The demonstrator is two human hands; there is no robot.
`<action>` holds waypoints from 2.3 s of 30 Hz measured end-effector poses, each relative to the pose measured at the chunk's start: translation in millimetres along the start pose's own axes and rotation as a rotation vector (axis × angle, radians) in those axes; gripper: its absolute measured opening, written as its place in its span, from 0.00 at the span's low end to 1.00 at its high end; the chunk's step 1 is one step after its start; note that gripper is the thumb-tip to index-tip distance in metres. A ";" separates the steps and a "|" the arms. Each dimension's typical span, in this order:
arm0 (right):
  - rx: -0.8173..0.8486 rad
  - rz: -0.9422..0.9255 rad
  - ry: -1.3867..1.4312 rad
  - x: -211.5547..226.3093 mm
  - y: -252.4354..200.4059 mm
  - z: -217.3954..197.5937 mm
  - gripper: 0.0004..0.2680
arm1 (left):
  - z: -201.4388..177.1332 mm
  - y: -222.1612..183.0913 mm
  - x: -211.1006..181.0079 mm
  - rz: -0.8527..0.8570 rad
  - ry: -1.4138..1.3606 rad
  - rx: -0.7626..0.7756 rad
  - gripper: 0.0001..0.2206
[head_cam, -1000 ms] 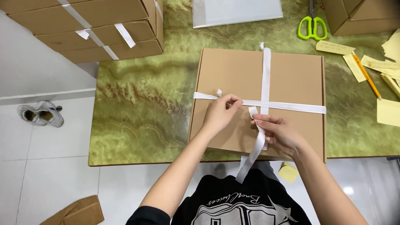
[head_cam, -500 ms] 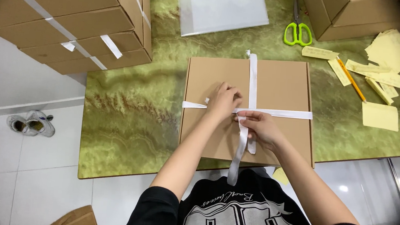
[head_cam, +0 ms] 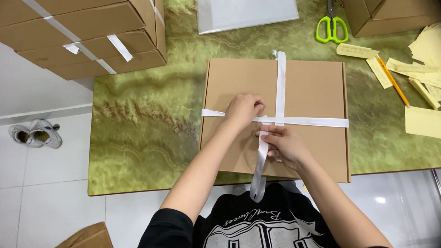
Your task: Packing a garment into a plastic bag, placing it in a box, and tying a ribbon around the box
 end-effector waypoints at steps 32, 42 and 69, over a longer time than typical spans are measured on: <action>0.030 -0.543 -0.997 62.3 168.0 -64.9 0.09 | -79.3 -17.1 -75.5 0.304 -0.356 -0.263 0.12; 0.121 -0.636 -0.966 109.2 192.5 -30.4 0.06 | 4.7 4.1 -0.5 -0.219 -0.468 0.041 0.23; -0.070 -0.602 -0.705 64.4 160.7 -45.5 0.02 | 26.5 -124.3 -19.3 0.399 -0.152 -0.296 0.01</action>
Point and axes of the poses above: each hand's wrist, its own y-axis towards the middle knuckle, its own z-axis out of the palm, x = y × z, the point moved 5 cm from there along y, towards the middle knuckle, and after that the axes turned 13 degrees about -z, right-handed, at the moved point
